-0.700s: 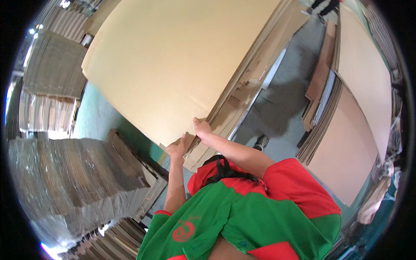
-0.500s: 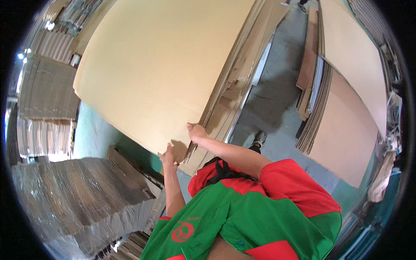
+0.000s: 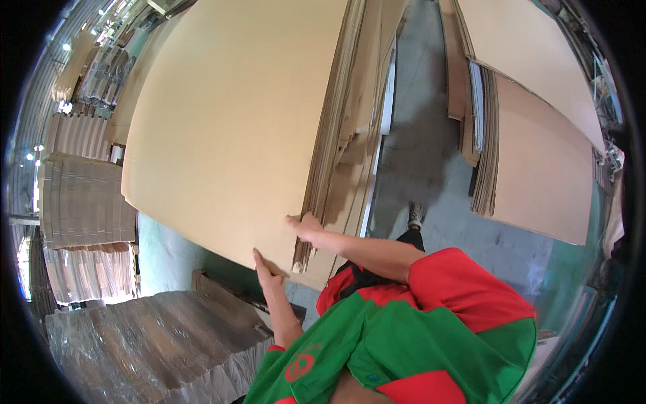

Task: The person repeatedly picks up large flat cardboard sheets from a stack and places them onto another stack. The person handles the sheets by hand, lifting and aligning them before setting them down. Another person in a similar uniform is visible in the background doing the same task.

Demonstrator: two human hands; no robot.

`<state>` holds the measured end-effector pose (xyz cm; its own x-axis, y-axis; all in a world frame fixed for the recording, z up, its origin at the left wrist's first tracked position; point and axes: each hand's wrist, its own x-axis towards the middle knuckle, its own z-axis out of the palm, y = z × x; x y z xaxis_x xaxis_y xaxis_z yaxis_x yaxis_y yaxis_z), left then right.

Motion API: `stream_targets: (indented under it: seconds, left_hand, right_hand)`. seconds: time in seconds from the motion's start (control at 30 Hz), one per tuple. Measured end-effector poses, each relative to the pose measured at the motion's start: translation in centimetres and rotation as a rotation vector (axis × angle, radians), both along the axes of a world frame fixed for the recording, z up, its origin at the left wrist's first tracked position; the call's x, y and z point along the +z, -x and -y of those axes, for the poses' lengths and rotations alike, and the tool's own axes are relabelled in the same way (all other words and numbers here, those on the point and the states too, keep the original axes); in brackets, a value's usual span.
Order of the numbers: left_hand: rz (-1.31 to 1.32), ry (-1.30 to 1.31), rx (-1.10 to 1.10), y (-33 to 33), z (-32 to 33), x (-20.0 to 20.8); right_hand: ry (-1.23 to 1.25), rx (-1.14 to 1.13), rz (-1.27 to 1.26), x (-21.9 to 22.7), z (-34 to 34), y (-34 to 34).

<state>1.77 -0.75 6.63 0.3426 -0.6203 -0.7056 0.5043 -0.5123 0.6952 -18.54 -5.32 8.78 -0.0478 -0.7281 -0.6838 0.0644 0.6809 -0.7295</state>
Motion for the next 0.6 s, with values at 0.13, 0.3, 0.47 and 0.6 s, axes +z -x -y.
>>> stream_targets:
  seconds: [0.13, 0.3, 0.47, 0.6]
  left_hand:
    - [-0.077, 0.158, -0.109, -0.2, -1.0, 3.3]
    - [-0.124, 0.188, -0.15, 4.3, -1.9, 0.1]
    - [-0.123, 0.095, -0.106, 7.8, -3.0, -3.4]
    - [-0.235, 0.24, -0.219, 7.5, -4.1, -3.6]
  right_hand:
    - [0.003, 0.045, 0.28, 0.9, -1.5, 1.0]
    - [-0.034, -0.192, 0.563, -0.5, -2.5, 1.7]
    - [0.095, -0.309, 0.242, -2.6, -4.0, 3.8]
    - [0.112, -0.157, 0.118, -2.6, -4.5, 5.7]
